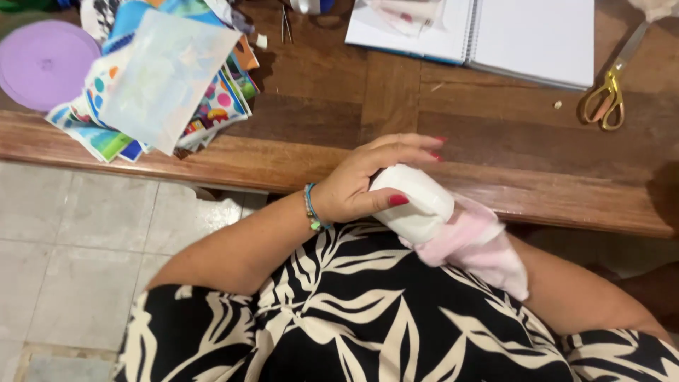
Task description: Cleaning a mug and wrapping a printed design around it for decoration
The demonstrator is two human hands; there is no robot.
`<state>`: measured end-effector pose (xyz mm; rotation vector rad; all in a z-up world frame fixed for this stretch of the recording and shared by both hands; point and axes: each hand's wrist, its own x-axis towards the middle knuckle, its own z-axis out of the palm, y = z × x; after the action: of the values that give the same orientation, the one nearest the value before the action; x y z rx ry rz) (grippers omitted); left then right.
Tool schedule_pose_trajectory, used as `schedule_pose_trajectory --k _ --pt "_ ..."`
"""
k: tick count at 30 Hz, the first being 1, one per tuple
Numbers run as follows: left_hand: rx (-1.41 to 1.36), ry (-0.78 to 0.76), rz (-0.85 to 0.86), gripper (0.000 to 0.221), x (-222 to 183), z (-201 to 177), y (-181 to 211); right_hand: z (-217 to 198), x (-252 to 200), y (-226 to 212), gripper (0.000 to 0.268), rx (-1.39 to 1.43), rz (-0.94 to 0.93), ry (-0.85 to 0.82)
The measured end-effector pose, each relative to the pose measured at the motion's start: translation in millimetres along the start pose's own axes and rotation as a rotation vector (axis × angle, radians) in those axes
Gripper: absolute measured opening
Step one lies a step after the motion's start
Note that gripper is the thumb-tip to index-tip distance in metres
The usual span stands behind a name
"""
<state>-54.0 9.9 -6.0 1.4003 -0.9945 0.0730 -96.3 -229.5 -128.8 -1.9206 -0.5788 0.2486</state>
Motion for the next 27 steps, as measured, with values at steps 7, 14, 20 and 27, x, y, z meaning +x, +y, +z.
schedule_pose_trajectory --k 7,14,20,27 --pt "-0.143 0.161 -0.582 0.060 -13 8 -31 1 -4 11 0.045 -0.076 0.009 -0.008" --pt "0.057 0.008 0.004 0.062 -6 -3 0 -57 -29 109 0.042 -0.171 0.003 -0.011" --pt "-0.122 0.255 -0.547 0.046 -10 13 -39 -30 -52 126 0.040 -0.245 -0.005 -0.014" --pt "0.271 -0.035 0.111 0.068 -8 3 13 -30 -59 121 0.038 -0.339 0.002 0.001"
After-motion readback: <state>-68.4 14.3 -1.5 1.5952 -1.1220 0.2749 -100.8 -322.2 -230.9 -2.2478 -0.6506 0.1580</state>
